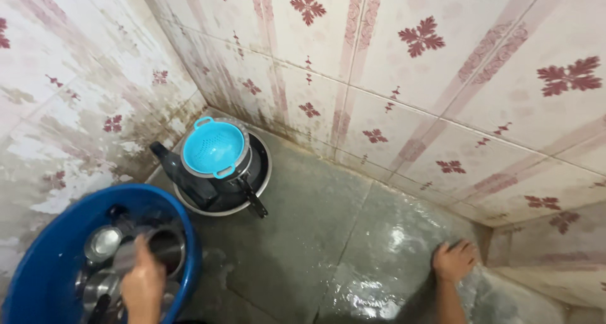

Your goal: The person washes several metal pots, lids, and a pressure cooker by hand using a scrub pad and water, placing the cleaned items on the floor.

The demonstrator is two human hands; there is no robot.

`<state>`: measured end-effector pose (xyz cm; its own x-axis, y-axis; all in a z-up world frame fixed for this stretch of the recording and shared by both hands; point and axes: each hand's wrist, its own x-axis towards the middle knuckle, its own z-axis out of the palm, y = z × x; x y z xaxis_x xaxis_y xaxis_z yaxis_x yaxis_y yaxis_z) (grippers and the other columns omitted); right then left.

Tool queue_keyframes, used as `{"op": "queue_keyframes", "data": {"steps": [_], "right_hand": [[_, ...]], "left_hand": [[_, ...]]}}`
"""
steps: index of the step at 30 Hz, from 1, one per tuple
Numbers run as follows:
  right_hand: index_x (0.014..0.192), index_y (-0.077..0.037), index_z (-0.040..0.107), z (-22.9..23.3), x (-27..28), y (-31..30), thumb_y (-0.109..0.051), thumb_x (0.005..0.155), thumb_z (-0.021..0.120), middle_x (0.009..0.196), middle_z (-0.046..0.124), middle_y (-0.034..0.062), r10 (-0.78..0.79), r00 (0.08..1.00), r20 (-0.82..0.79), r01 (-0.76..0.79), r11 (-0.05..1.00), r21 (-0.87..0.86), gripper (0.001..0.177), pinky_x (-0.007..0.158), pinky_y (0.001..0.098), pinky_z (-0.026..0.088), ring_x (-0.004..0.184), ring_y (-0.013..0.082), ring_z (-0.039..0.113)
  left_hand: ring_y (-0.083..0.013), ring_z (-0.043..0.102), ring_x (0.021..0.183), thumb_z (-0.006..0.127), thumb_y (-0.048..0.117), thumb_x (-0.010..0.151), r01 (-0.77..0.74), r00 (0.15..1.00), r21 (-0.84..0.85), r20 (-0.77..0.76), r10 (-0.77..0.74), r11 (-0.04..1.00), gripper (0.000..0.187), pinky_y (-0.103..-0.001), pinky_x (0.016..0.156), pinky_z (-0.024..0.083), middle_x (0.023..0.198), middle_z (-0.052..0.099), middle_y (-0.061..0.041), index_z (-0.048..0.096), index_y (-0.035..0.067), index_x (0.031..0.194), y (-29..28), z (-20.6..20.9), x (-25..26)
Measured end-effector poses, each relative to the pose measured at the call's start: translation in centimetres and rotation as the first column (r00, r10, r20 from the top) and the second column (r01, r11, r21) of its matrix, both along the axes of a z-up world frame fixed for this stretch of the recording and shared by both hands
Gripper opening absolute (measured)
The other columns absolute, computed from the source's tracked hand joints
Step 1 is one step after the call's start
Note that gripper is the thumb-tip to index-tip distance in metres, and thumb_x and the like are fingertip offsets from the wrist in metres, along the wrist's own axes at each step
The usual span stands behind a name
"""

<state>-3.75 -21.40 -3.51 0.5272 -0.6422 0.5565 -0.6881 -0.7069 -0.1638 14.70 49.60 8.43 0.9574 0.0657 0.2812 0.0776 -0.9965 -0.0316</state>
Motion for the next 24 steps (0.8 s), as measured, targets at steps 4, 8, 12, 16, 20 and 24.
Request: {"op": "queue_keyframes", "data": {"steps": [4,8,12,16,20,24], "right_hand": [[0.133,0.007,0.060,-2.8,10.8,2.3,-0.037,0.093,0.054,0.141,0.057,0.0317,0.081,0.996,0.045,-0.089,0.969,0.232,0.061,0.120,0.0554,0.034,0.133,0.0474,0.052],[0.133,0.004,0.062,-5.3,22.7,15.7,-0.025,0.093,0.052,0.135,0.063,0.0281,0.575,0.811,0.111,-0.583,0.778,0.234,0.050,0.108,0.0525,0.041,0.124,0.0455,0.058],[0.142,-0.006,0.054,-5.5,29.1,32.0,-0.047,0.107,0.041,0.144,0.059,0.0202,0.284,0.660,0.695,-0.661,-0.217,0.718,0.055,0.118,0.0430,0.038,0.137,0.0330,0.054],[0.151,0.007,0.042,-5.6,30.5,41.7,-0.046,0.113,0.036,0.155,0.045,0.0274,0.408,0.524,0.747,-0.768,-0.153,0.622,0.065,0.121,0.0430,0.029,0.145,0.0402,0.041],[0.155,0.011,0.030,-6.0,26.7,43.9,-0.040,0.110,0.044,0.162,0.030,0.0307,0.537,0.518,0.666,-0.784,-0.014,0.621,0.070,0.123,0.0446,0.022,0.152,0.0432,0.028],[0.143,0.006,0.046,-6.7,19.8,34.2,-0.035,0.101,0.054,0.144,0.051,0.0283,0.284,0.777,0.562,-0.623,0.223,0.750,0.060,0.112,0.0450,0.036,0.133,0.0400,0.050]], "left_hand": [[-0.0327,0.069,0.058,0.064,0.022,0.088,-0.149,0.989,0.229,0.033,0.146,0.962,0.084,-0.046,0.058,0.058,0.113,0.078,-0.013,0.042,0.014,0.168,3.4,-5.0,-3.3],[-0.0305,0.072,0.055,0.059,0.010,0.085,-0.024,0.985,0.345,-0.152,0.081,0.938,0.073,-0.044,0.053,0.061,0.159,0.054,-0.009,0.041,0.005,0.155,4.7,-6.5,-4.2],[-0.0318,0.075,0.064,0.056,0.008,0.085,0.047,0.971,0.159,-0.240,-0.008,0.986,0.068,-0.044,0.057,0.062,0.156,0.046,-0.015,0.042,0.002,0.151,4.5,-6.9,-3.3],[-0.0302,0.077,0.073,0.052,0.006,0.090,0.085,0.942,0.222,-0.334,-0.006,0.971,0.054,-0.042,0.065,0.063,0.157,0.048,-0.013,0.046,0.005,0.144,4.5,-7.3,-2.7],[-0.0322,0.077,0.073,0.053,0.004,0.085,0.114,0.939,0.153,-0.339,-0.056,0.982,0.059,-0.043,0.067,0.063,0.158,0.047,-0.008,0.046,0.004,0.144,4.8,-7.8,-2.7],[-0.0322,0.077,0.074,0.052,0.007,0.088,0.272,0.893,0.161,-0.408,-0.187,0.949,0.051,-0.044,0.067,0.063,0.149,0.056,-0.013,0.049,0.005,0.139,4.8,-7.6,-1.7]]}}
